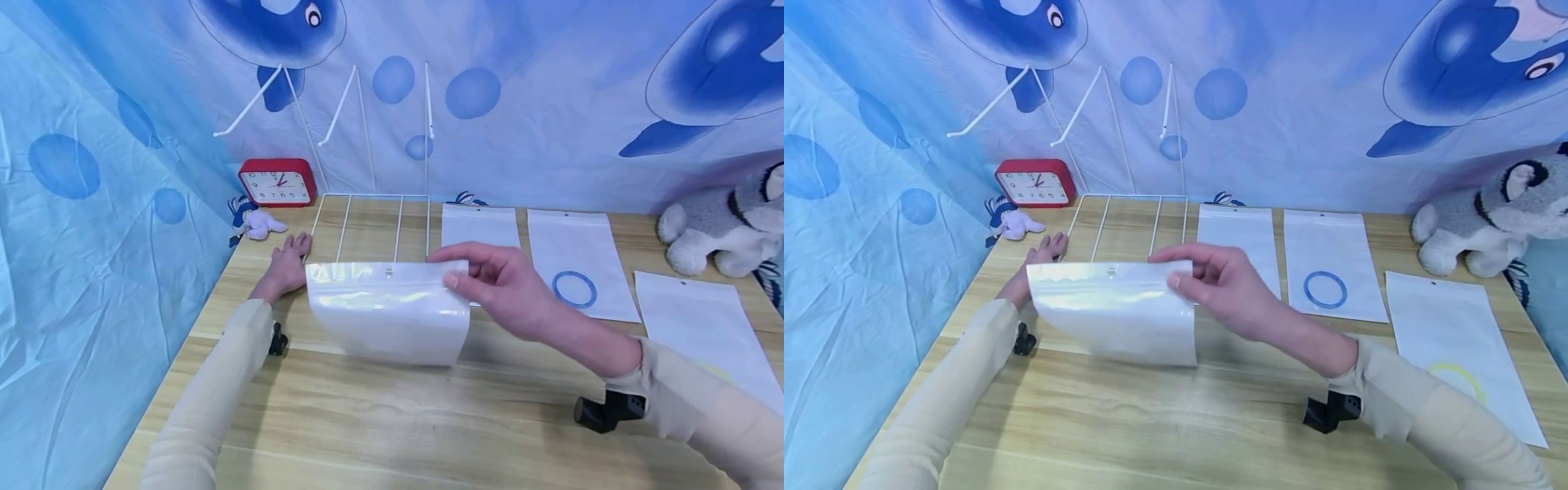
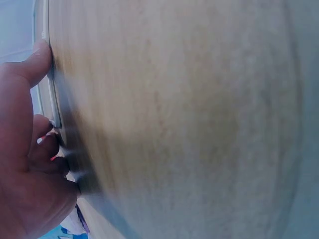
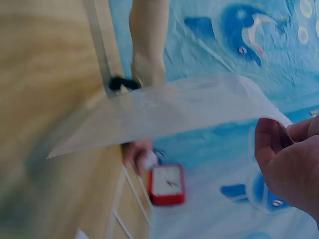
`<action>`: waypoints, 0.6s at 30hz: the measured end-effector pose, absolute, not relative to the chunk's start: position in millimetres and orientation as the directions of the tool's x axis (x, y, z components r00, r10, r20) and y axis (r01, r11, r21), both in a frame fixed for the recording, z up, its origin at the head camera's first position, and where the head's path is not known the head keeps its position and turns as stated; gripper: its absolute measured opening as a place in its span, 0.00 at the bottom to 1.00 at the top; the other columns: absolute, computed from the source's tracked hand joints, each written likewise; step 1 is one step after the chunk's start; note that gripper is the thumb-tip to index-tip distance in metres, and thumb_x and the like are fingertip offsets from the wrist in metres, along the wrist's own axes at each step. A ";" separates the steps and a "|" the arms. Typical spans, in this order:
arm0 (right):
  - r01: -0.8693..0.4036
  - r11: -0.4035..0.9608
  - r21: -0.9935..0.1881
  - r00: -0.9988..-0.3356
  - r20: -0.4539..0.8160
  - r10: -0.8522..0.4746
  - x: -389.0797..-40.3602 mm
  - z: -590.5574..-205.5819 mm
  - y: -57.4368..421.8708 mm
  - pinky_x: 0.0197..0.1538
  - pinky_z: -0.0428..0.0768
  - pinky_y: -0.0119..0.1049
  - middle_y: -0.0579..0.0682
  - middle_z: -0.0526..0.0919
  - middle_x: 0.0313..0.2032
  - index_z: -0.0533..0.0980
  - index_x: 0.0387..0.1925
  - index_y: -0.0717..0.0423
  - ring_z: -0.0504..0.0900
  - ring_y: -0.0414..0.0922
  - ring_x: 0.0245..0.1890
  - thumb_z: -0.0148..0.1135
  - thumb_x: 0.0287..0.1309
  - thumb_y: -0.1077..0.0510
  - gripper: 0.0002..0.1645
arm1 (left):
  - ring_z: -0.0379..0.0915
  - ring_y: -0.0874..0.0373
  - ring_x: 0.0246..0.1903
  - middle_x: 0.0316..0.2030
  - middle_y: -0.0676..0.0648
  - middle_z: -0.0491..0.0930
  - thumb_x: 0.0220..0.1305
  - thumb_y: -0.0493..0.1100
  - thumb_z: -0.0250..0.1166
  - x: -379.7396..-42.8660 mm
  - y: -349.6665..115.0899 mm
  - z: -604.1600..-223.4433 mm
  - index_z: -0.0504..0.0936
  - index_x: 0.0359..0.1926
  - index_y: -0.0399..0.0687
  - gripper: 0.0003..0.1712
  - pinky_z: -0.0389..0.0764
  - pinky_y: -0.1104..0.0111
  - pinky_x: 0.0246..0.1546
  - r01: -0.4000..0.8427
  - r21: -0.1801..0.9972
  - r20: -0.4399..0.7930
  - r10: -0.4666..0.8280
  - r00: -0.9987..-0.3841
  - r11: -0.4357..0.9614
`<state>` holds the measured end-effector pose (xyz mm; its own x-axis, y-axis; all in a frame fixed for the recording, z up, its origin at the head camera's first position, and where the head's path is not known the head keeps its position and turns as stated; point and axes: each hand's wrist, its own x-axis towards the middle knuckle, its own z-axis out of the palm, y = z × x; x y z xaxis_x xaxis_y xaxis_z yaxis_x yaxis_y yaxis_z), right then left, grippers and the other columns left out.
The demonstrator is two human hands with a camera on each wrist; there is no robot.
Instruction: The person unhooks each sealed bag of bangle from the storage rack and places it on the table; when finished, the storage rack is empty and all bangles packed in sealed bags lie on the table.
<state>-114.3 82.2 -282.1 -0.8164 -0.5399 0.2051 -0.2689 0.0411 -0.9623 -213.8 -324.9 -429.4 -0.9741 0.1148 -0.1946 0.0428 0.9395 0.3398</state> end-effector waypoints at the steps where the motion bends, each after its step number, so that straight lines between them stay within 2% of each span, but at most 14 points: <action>1: -0.235 0.044 -0.971 -0.818 0.173 -0.548 -113.0 -286.3 80.7 0.15 0.53 0.37 0.49 0.56 0.12 0.80 0.53 0.63 0.52 0.44 0.12 0.63 0.65 0.67 0.16 | 0.31 0.28 0.73 0.75 0.28 0.43 0.67 0.59 0.59 -213.8 -325.1 -429.0 0.47 0.76 0.29 0.53 0.36 0.33 0.67 0.041 0.338 -0.198 0.114 -0.973 0.940; 4: -0.142 0.086 -0.986 -0.830 0.071 -0.554 -115.7 -301.1 75.9 0.19 0.58 0.35 0.48 0.58 0.14 0.81 0.55 0.59 0.55 0.44 0.16 0.64 0.65 0.64 0.17 | 0.30 0.29 0.74 0.76 0.29 0.42 0.66 0.63 0.60 -214.6 -325.9 -430.6 0.46 0.76 0.30 0.56 0.36 0.33 0.67 0.029 0.333 -0.208 0.104 -0.973 0.942; 6: -0.121 0.124 -0.985 -0.839 0.035 -0.542 -122.3 -310.8 73.5 0.21 0.61 0.34 0.49 0.61 0.15 0.81 0.56 0.56 0.57 0.44 0.18 0.64 0.65 0.63 0.18 | 0.29 0.30 0.74 0.76 0.29 0.41 0.66 0.62 0.60 -214.7 -326.0 -431.7 0.45 0.76 0.31 0.55 0.34 0.34 0.67 0.021 0.338 -0.218 0.100 -0.971 0.941; 10: -0.146 0.164 -0.976 -0.861 0.044 -0.506 -139.8 -325.9 70.5 0.23 0.65 0.34 0.49 0.63 0.16 0.81 0.57 0.54 0.60 0.43 0.19 0.64 0.66 0.63 0.19 | 0.27 0.31 0.74 0.76 0.31 0.40 0.67 0.61 0.59 -215.6 -326.1 -433.5 0.44 0.77 0.32 0.54 0.32 0.35 0.68 0.009 0.331 -0.247 0.096 -0.964 0.944; 13: -0.158 0.156 -0.975 -0.873 0.064 -0.484 -151.7 -335.6 68.6 0.25 0.66 0.33 0.47 0.61 0.16 0.81 0.58 0.55 0.59 0.43 0.19 0.64 0.66 0.64 0.19 | 0.26 0.31 0.74 0.77 0.31 0.38 0.67 0.65 0.58 -215.6 -325.3 -432.2 0.42 0.77 0.33 0.57 0.31 0.36 0.68 -0.010 0.329 -0.267 0.083 -0.960 0.944; 18: -0.135 0.142 -0.981 -0.881 0.053 -0.471 -164.5 -354.6 62.9 0.24 0.65 0.33 0.47 0.66 0.17 0.80 0.58 0.57 0.63 0.42 0.20 0.64 0.66 0.65 0.19 | 0.26 0.32 0.74 0.77 0.32 0.38 0.65 0.67 0.60 -214.5 -324.5 -428.5 0.42 0.78 0.35 0.58 0.31 0.37 0.69 -0.030 0.333 -0.271 0.065 -0.960 0.942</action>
